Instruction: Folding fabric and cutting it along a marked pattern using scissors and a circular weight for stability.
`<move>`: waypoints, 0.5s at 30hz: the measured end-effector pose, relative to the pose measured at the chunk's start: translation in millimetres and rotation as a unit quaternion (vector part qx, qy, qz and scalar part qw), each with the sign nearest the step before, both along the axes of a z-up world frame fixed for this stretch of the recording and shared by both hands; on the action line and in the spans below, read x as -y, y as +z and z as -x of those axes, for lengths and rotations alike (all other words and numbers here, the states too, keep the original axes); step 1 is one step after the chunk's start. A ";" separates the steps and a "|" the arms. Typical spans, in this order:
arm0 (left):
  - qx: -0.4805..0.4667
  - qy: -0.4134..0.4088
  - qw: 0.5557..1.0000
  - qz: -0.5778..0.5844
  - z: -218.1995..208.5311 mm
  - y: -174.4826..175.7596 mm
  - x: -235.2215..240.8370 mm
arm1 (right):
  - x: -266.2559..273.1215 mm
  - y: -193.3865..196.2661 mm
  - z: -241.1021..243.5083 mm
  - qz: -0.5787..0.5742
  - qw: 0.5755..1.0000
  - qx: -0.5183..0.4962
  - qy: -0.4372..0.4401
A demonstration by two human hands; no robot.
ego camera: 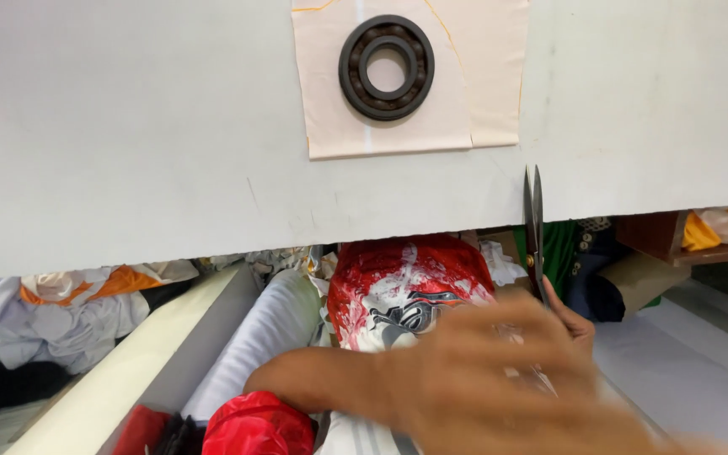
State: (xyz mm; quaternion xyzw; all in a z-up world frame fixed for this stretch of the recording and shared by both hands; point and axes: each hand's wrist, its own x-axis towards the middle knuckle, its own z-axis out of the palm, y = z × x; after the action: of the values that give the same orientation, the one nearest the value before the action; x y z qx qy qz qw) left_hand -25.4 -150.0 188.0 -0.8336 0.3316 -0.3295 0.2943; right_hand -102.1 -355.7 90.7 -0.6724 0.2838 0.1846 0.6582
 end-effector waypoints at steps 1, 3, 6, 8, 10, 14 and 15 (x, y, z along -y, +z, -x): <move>-0.059 0.004 0.878 0.476 -36.0 30.7 -17.5 | -1.9 4.1 -3.4 0.082 0.996 -0.027 0.027; -0.092 0.005 0.549 0.831 -68.5 41.9 -74.1 | -5.8 -6.1 -11.0 0.154 0.985 -0.044 0.059; -0.195 0.024 0.639 0.744 -68.8 -15.8 -137.8 | 5.0 -19.2 0.1 -0.091 0.985 0.128 0.065; -0.114 0.158 0.710 0.677 -79.4 -51.0 -160.5 | 7.4 -23.5 0.7 -0.088 0.985 0.134 0.061; -0.175 0.213 0.722 0.635 -77.2 -75.5 -175.8 | 1.8 -16.1 -4.5 -0.089 0.987 0.118 0.062; -0.299 0.258 0.738 0.547 -78.2 -110.7 -190.1 | 1.3 -14.2 -6.3 -0.088 0.989 0.101 0.055; -0.295 0.259 0.740 0.546 -76.9 -107.6 -189.3 | 1.8 -16.9 -7.1 -0.091 0.989 0.103 0.056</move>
State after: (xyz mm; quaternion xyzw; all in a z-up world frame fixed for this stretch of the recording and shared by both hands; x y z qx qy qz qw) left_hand 51.6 39.2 80.4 -0.9607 -0.0638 -0.1026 -0.2499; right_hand -95.0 -357.5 73.8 -0.6401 0.1581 0.1756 0.7311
